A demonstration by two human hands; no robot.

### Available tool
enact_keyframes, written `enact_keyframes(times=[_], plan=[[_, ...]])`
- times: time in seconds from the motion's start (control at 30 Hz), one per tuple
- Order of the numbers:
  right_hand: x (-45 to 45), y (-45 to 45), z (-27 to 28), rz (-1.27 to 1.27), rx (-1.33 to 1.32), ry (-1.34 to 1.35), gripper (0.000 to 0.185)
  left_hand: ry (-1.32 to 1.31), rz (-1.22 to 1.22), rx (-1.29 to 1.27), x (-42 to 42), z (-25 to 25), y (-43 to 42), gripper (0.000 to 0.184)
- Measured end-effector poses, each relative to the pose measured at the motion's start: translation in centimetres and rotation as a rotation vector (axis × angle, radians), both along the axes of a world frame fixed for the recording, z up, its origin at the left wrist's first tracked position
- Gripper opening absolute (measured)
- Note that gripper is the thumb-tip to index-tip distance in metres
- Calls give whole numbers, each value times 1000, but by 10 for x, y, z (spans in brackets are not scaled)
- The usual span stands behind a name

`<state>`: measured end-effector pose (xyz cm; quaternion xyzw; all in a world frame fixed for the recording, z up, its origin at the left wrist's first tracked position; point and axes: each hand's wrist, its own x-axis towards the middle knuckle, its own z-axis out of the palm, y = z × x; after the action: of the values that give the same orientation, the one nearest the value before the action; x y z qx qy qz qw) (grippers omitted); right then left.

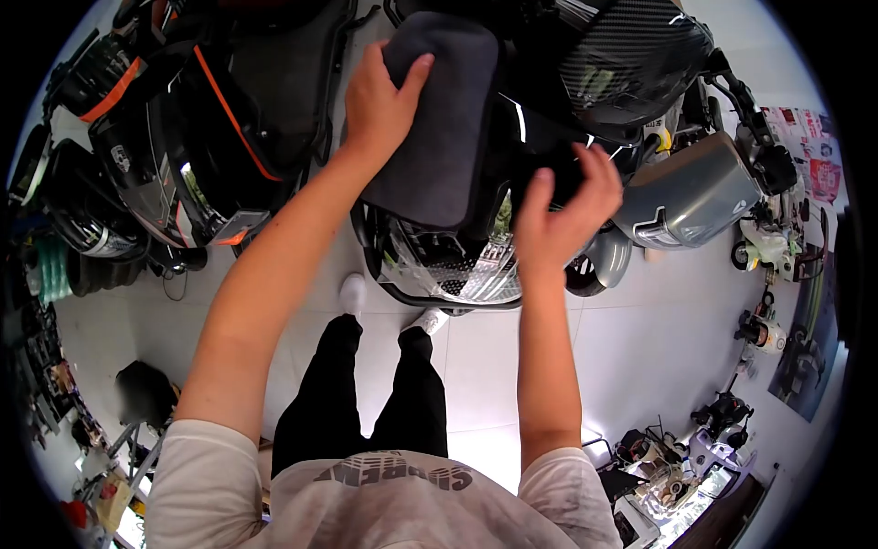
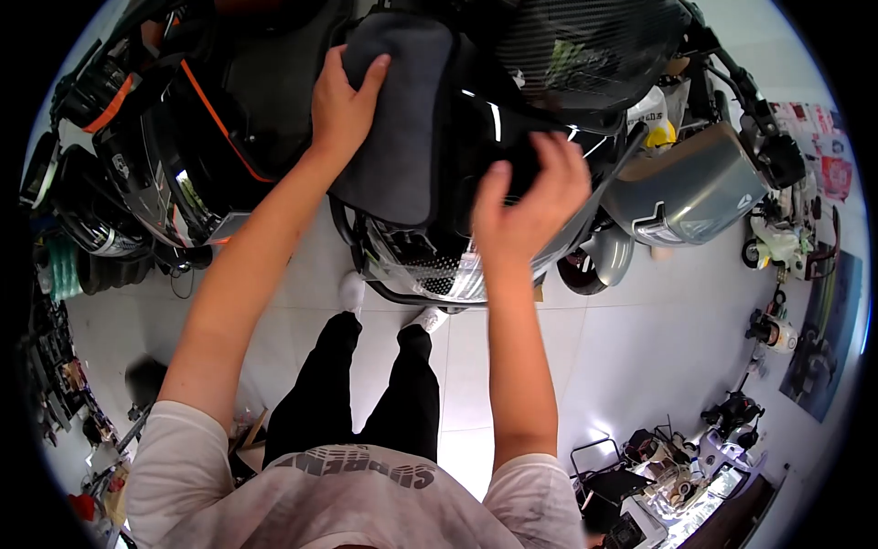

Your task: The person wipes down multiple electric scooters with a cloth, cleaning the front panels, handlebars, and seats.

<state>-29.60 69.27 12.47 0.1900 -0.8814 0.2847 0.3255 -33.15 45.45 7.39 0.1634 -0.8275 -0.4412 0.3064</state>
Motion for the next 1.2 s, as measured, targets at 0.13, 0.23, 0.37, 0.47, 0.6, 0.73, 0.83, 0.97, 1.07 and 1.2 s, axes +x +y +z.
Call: enact_keyframes(times=[0.13,0.23,0.37,0.47,0.6,0.73,0.83,0.97,1.07,1.2], plan=[[-28,34,-1,-22,1,-74,62,0,173,-188,-16,-12,-5,54],[-35,31,-16,-22,63,-25,64,45,155,-193,-17,-23,-8,52],[-37,31,-18,-38,76,-6,63,64,177,-265,-13,-29,-9,51],[-36,31,-18,-40,75,-18,64,80,181,-303,-11,-40,-13,51],[-35,31,-18,-41,56,-33,64,161,121,-326,-1,-52,-16,45],[-35,31,-18,-47,59,-31,64,168,114,-481,29,-96,-24,38],[-36,30,-19,-56,61,-26,64,66,113,-373,41,-104,-21,39],[-36,32,-20,-42,66,-18,64,-85,167,-251,49,-100,-14,38],[-37,31,-20,-51,60,-14,65,-286,204,-78,62,-95,-5,35],[-35,31,-19,-54,52,-28,65,-286,161,-6,76,-112,-9,35]])
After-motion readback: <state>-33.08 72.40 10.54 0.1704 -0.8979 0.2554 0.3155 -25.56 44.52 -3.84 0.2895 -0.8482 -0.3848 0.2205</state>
